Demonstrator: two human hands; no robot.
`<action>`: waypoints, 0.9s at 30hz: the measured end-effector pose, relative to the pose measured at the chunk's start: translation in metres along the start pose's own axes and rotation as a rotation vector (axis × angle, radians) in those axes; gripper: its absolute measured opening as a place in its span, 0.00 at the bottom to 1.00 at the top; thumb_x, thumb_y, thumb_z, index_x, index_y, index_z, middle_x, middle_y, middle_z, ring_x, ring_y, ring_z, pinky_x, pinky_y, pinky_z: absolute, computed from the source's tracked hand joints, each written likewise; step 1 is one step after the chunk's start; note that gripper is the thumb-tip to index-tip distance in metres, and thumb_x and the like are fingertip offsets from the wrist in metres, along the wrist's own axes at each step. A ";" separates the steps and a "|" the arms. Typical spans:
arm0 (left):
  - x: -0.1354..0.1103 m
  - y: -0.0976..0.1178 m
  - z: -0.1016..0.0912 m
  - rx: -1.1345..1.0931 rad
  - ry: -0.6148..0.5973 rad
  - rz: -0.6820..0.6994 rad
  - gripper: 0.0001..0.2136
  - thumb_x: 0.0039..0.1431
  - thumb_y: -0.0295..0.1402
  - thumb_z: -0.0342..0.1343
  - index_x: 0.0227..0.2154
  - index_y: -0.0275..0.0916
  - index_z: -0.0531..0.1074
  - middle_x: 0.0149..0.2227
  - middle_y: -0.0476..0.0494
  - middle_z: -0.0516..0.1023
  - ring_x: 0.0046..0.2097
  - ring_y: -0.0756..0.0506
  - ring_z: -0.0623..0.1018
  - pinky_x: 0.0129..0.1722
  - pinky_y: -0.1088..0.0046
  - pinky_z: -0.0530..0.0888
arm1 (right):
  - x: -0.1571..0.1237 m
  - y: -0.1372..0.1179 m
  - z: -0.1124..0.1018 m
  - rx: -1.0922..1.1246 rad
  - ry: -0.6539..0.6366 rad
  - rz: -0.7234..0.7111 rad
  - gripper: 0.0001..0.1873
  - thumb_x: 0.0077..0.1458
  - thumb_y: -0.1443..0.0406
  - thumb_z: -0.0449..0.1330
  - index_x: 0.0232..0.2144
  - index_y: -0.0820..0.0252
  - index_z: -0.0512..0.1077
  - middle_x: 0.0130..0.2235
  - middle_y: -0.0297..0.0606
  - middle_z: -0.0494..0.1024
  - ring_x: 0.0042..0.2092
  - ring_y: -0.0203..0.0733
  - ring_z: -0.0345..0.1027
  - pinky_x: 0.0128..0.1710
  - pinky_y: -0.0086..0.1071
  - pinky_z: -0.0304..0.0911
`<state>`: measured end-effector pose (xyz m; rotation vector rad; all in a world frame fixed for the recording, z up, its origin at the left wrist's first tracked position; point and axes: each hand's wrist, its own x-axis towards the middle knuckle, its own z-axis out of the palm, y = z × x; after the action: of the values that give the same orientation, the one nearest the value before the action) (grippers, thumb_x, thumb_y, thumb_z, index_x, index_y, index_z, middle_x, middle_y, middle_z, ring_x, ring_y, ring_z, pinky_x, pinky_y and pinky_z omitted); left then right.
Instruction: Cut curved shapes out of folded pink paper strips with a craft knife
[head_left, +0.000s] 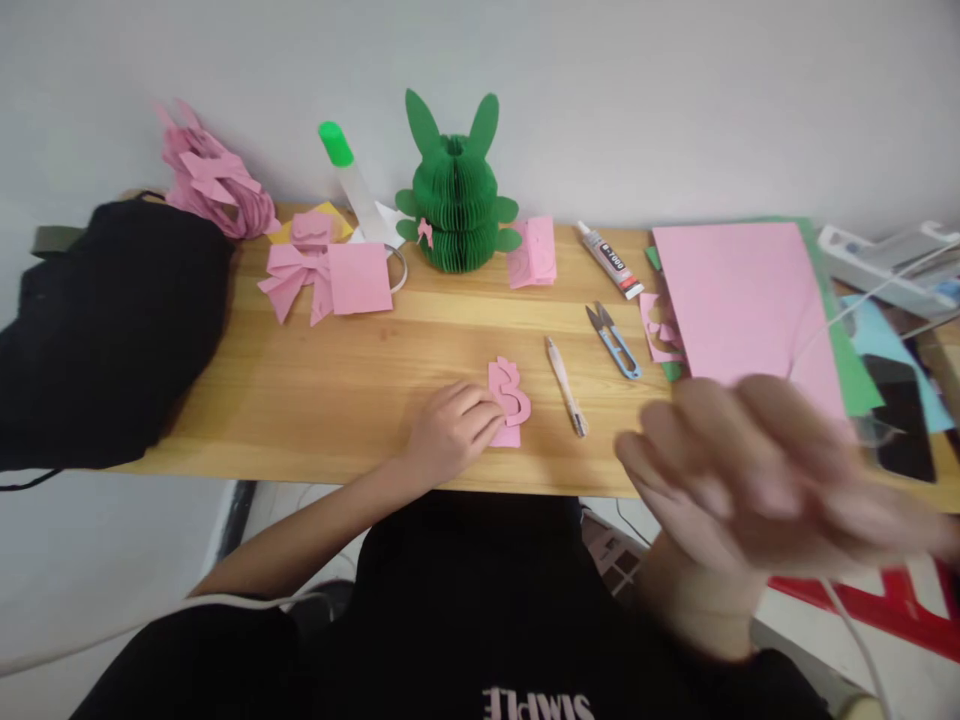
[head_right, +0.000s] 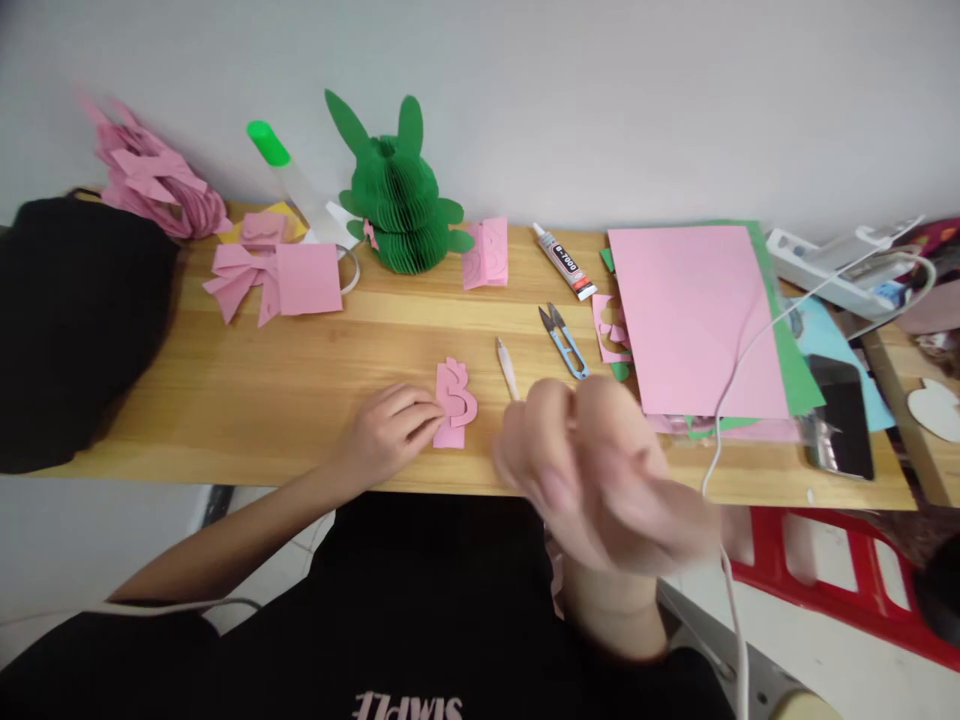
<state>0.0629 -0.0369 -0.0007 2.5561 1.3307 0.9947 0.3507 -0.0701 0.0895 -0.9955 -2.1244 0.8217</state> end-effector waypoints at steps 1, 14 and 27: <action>0.001 -0.004 -0.003 -0.010 -0.019 -0.004 0.13 0.68 0.30 0.50 0.28 0.36 0.75 0.31 0.44 0.78 0.34 0.47 0.76 0.36 0.68 0.75 | 0.023 0.007 0.019 0.058 0.060 0.063 0.14 0.68 0.61 0.46 0.49 0.46 0.68 0.37 0.39 0.78 0.36 0.43 0.73 0.35 0.41 0.72; 0.009 -0.061 -0.017 0.044 -0.280 0.359 0.11 0.69 0.32 0.50 0.44 0.34 0.76 0.50 0.37 0.79 0.55 0.39 0.76 0.52 0.60 0.73 | 0.029 0.037 0.122 -0.592 -0.227 0.017 0.30 0.67 0.55 0.47 0.63 0.68 0.62 0.66 0.52 0.63 0.68 0.51 0.53 0.64 0.51 0.55; 0.008 -0.062 -0.017 0.013 -0.246 0.357 0.09 0.67 0.28 0.52 0.43 0.32 0.75 0.49 0.36 0.80 0.54 0.39 0.76 0.52 0.60 0.73 | 0.038 0.025 0.106 -0.351 0.043 0.172 0.29 0.63 0.62 0.56 0.65 0.53 0.57 0.59 0.50 0.69 0.60 0.54 0.65 0.56 0.50 0.67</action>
<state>0.0126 0.0039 -0.0061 2.8730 0.8418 0.6814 0.2612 -0.0538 0.0178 -1.3787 -2.2137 0.5066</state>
